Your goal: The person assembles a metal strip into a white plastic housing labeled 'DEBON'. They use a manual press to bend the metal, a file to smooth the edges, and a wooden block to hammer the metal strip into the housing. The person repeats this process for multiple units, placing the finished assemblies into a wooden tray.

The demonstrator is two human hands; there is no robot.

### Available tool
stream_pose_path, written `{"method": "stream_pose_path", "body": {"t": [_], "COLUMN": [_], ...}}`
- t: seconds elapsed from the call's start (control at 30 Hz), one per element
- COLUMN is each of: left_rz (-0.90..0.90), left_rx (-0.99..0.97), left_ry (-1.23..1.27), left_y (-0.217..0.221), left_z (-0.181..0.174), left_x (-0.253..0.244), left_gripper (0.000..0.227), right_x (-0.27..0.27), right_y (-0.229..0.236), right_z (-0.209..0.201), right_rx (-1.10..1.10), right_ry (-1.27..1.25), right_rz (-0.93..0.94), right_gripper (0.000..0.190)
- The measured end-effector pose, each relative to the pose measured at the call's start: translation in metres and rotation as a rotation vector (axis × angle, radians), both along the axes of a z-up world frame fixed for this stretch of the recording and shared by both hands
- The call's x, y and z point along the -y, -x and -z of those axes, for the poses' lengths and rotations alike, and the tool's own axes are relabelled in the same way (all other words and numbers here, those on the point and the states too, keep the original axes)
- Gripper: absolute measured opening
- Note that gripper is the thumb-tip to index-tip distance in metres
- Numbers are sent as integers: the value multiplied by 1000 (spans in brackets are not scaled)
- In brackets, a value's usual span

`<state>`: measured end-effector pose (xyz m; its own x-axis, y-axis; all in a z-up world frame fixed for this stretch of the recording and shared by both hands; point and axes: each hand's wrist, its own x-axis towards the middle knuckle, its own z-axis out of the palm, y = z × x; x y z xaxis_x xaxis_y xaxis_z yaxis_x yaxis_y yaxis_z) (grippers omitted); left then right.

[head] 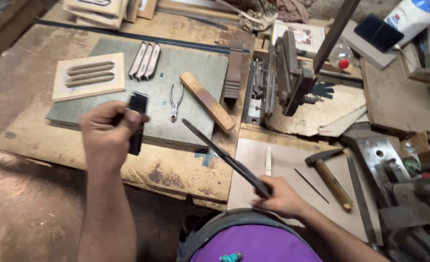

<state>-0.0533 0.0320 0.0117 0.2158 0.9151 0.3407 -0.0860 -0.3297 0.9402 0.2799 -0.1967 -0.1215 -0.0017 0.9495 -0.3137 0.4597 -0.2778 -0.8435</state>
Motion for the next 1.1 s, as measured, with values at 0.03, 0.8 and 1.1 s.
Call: {"method": "stream_pose_path", "body": {"t": [0.03,0.8,1.1], "left_rz": [1,389,223], "left_rx": [92,-192,-62], "left_ry": [-7,573,596], "left_y": [3,-84,-81], "left_z": [5,169,172], "left_x": [-2,45,73], "left_gripper": [6,15,20], "right_x": [16,44,-60], "right_y": [-12,-317,-440], "right_z": [-6,-67,46], "right_rx": [-6,182,844], "right_ry": [43,285,446], "right_rz": [48,1008,879], "right_gripper": [31,15,27]}}
